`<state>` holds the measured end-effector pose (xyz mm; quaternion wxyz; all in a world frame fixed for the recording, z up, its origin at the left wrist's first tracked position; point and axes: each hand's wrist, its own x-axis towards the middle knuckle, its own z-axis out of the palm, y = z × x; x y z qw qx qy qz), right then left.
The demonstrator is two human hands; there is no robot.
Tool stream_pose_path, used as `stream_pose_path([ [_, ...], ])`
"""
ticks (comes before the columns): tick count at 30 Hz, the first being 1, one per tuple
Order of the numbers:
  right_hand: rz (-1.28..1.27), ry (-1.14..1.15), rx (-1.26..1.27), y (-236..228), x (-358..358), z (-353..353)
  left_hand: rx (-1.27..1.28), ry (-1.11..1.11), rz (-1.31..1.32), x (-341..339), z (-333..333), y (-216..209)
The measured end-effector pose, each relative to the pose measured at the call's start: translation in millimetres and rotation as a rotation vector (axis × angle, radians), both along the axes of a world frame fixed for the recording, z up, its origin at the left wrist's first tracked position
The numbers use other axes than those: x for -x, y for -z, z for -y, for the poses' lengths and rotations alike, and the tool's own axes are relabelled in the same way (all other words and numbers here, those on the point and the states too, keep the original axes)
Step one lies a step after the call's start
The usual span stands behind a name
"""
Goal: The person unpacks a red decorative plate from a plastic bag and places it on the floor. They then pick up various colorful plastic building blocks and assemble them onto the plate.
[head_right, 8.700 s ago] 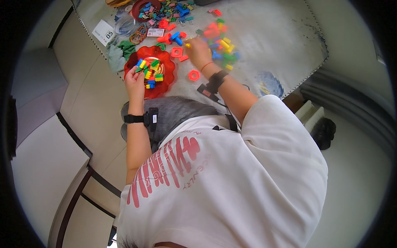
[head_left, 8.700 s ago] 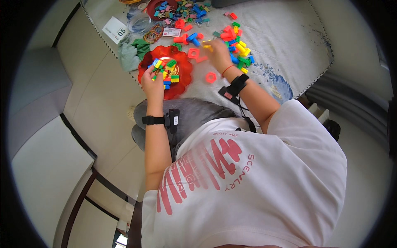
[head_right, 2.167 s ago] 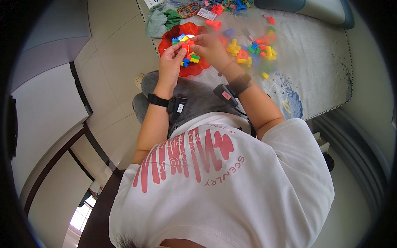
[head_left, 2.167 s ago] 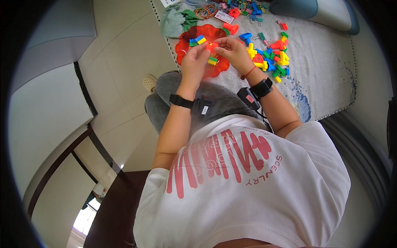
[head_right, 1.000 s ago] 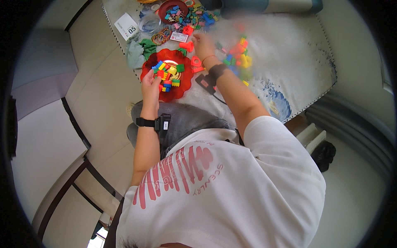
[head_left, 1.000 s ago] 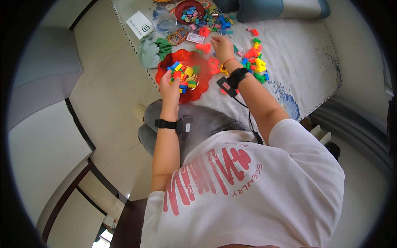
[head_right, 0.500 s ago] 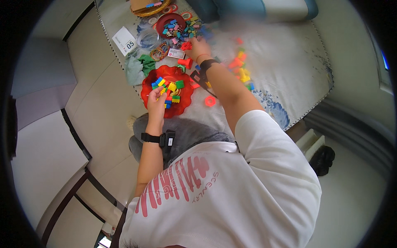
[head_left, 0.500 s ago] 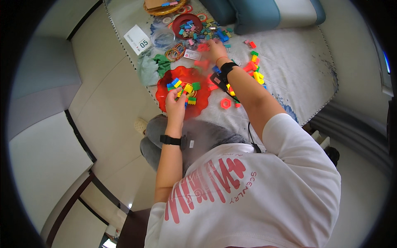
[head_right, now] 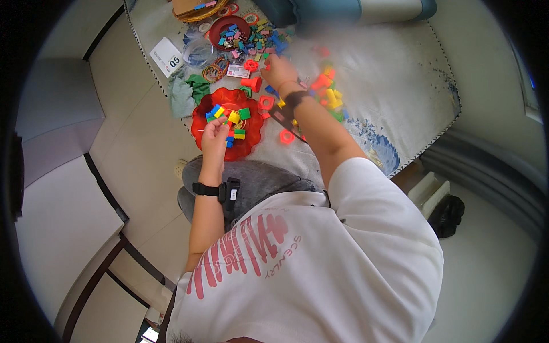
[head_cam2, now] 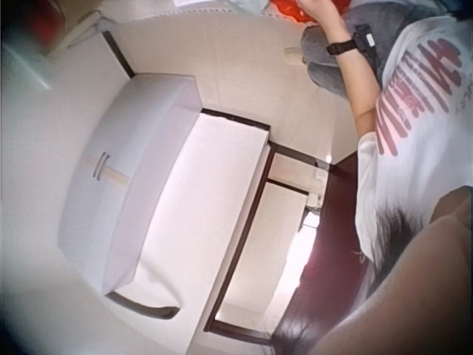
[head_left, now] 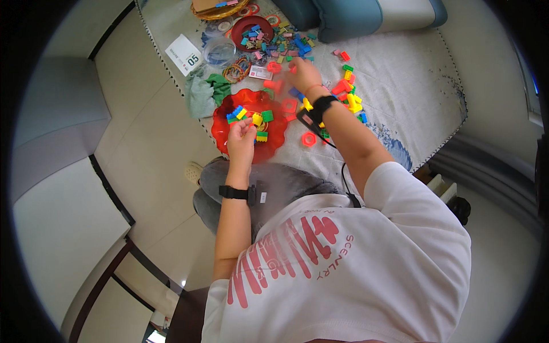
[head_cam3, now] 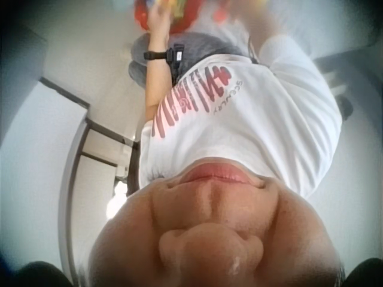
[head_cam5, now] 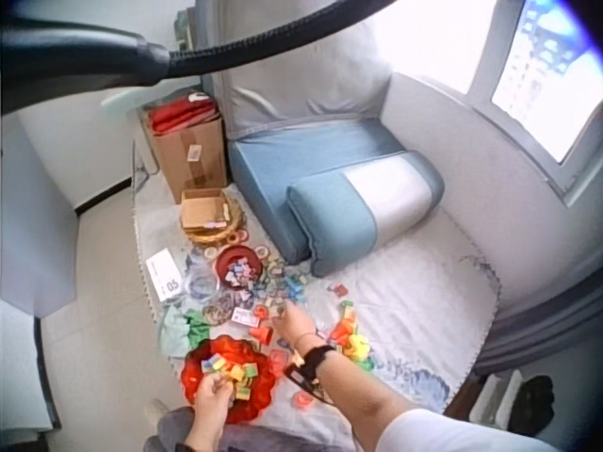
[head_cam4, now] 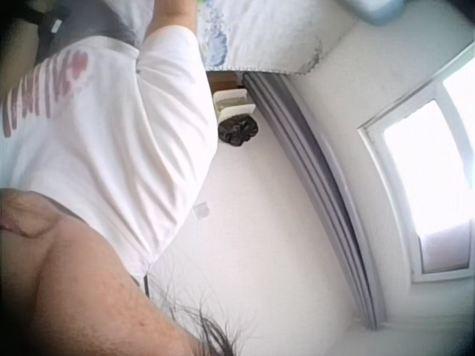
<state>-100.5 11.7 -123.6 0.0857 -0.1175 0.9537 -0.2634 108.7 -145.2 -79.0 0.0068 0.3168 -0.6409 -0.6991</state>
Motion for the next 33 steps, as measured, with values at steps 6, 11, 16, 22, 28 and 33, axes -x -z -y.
stream_pose_path([
  [6,0.021,-0.251,0.511,-33.1,-89.1,-15.4,-0.296,0.109,-0.020,17.7,-19.9,-6.8],
  [11,0.112,-0.251,0.593,-46.6,-126.1,-27.7,-0.386,0.132,0.010,26.8,-41.4,-15.6],
  [16,-0.226,-0.309,0.277,-42.0,-82.7,-60.3,-0.429,0.100,0.004,25.3,-46.9,-18.8],
  [22,-0.446,0.009,-0.098,-2.1,40.4,-134.0,-0.432,0.103,0.016,26.5,-56.2,-21.5],
  [28,0.012,-0.018,-0.111,15.8,58.6,-127.3,-0.413,0.073,0.018,22.1,-55.8,-27.5],
  [33,-0.151,-0.041,-0.140,41.2,5.3,-90.4,-0.387,0.036,0.013,20.0,-55.1,-24.3],
])
